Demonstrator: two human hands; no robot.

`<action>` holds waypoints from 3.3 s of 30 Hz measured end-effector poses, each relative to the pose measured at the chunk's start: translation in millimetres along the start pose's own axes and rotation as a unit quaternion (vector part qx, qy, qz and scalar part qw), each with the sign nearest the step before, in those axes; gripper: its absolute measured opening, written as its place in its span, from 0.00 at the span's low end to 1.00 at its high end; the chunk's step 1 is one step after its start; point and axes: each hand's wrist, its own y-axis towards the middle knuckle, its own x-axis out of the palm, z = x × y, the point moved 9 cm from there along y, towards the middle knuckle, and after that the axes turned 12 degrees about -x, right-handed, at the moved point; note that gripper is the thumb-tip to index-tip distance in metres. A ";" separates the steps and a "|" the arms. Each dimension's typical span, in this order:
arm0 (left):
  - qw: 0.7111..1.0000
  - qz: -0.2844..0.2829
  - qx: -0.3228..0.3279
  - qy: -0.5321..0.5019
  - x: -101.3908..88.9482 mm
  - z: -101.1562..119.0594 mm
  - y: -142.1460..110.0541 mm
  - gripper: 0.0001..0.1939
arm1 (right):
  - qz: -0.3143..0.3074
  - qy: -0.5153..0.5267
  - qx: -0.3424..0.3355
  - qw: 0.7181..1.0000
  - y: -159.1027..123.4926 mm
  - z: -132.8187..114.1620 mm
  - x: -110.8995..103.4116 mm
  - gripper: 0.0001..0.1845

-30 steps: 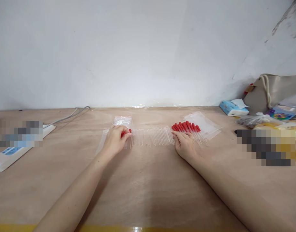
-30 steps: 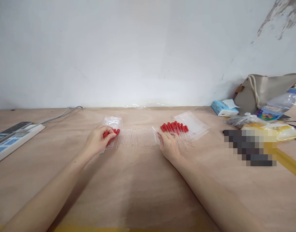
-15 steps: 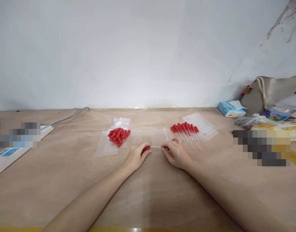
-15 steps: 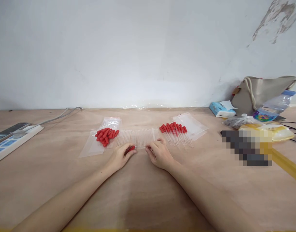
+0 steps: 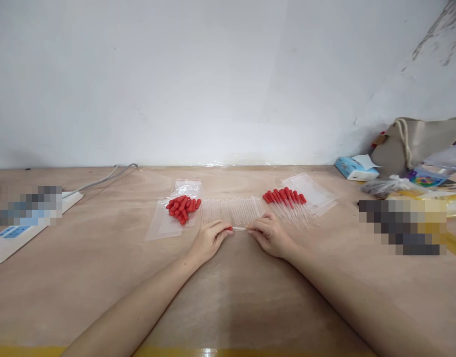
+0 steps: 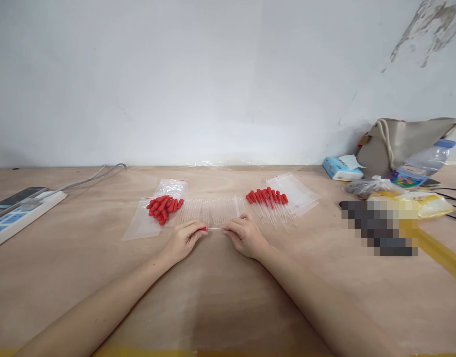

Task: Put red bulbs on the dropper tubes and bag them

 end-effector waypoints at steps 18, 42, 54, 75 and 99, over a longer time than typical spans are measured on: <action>0.995 -0.079 0.034 0.042 14.0 9.6 -6.1 0.11 | -0.027 -0.046 0.001 0.999 2.0 -11.0 8.5 0.12; 0.996 -0.005 -0.068 0.062 -4.1 -17.5 -2.8 0.26 | 0.002 -0.236 0.260 0.936 -11.6 67.3 -61.2 0.16; 0.995 -0.034 -0.053 0.073 3.0 -14.8 -1.8 0.16 | -0.047 -0.230 0.487 0.841 -68.0 128.0 -90.6 0.16; 0.996 -0.044 -0.034 0.066 3.6 -9.1 -1.9 0.10 | -0.013 -0.203 0.477 0.855 -65.9 124.4 -85.6 0.17; 0.862 0.231 -0.224 0.391 -111.8 -52.9 12.8 0.15 | -0.179 -0.188 0.456 0.851 -14.9 109.6 -18.3 0.14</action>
